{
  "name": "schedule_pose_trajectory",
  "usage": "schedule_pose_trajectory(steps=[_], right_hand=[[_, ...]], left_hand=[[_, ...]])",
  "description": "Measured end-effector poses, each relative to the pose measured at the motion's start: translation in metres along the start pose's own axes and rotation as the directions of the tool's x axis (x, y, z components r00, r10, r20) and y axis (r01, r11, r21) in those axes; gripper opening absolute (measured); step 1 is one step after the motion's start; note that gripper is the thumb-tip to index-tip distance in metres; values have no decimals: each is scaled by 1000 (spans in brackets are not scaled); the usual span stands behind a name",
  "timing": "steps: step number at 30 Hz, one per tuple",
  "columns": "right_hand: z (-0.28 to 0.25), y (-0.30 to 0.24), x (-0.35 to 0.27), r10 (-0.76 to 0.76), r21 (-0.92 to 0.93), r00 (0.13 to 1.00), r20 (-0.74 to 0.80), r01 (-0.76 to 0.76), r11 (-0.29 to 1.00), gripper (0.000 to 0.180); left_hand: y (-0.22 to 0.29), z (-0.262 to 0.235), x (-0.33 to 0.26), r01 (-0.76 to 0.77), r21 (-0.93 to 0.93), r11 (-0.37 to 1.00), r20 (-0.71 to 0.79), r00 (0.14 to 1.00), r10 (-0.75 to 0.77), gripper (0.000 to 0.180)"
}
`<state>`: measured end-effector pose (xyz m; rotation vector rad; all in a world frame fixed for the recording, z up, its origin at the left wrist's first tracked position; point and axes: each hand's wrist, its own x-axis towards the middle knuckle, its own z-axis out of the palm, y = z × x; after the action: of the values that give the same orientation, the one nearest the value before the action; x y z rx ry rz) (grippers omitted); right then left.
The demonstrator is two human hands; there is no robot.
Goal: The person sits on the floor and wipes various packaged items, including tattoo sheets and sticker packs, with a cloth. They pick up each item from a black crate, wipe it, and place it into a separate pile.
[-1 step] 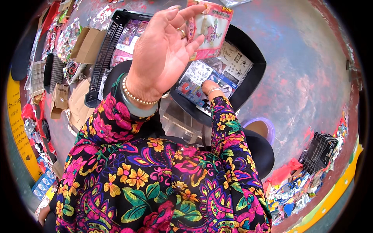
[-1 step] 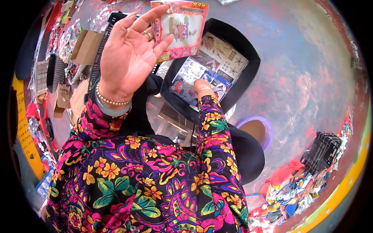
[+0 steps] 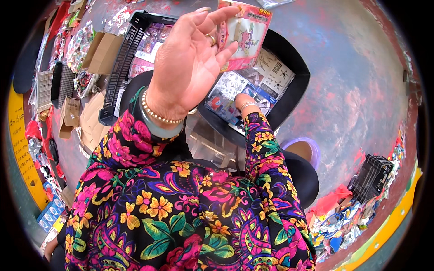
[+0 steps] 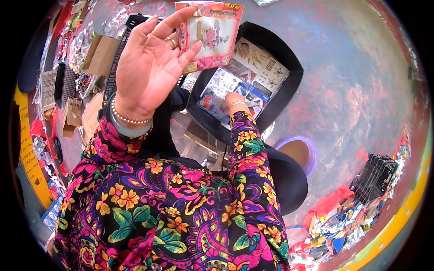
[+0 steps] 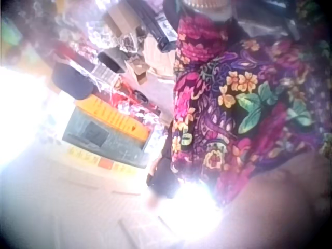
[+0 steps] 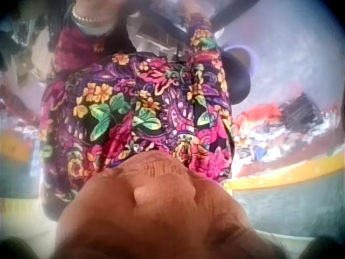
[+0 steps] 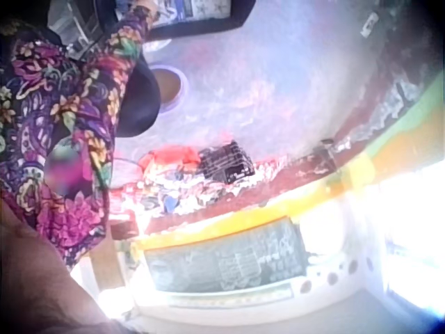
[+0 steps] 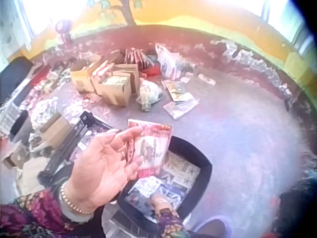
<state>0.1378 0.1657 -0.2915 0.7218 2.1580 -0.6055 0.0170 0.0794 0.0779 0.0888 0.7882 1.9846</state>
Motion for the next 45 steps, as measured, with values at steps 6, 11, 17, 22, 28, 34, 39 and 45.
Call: schedule_pose_trajectory(steps=[6,11,17,22,28,34,39,45], right_hand=[[19,-8,5,17,34,994,-108,-13,999,32],[14,-14,-18,-7,90,990,-144,20,996,33],[52,-28,-14,-104,24,978,-182,110,994,28],[65,-33,-11,-35,30,989,-145,40,999,29],[58,-30,-9,-45,30,995,-92,48,998,31],[20,-17,0,-185,102,983,6,184,978,30],[-104,16,-53,-8,938,948,-318,316,142,26],[-211,39,-187,-219,853,842,-493,420,-308,45]], left_hand=[[-4,4,2,20,-25,999,16,1000,-19,39],[-9,-4,8,6,-73,997,59,998,-1,39],[-8,-3,9,16,-121,992,104,995,-4,34],[-10,-5,8,14,13,1000,31,999,-14,25],[-11,-8,8,-1,13,1000,25,1000,1,32],[-13,-13,15,65,44,997,26,997,-67,32],[-9,-39,26,90,-22,996,93,992,-87,43],[-5,-42,31,145,8,989,167,975,-144,40]])
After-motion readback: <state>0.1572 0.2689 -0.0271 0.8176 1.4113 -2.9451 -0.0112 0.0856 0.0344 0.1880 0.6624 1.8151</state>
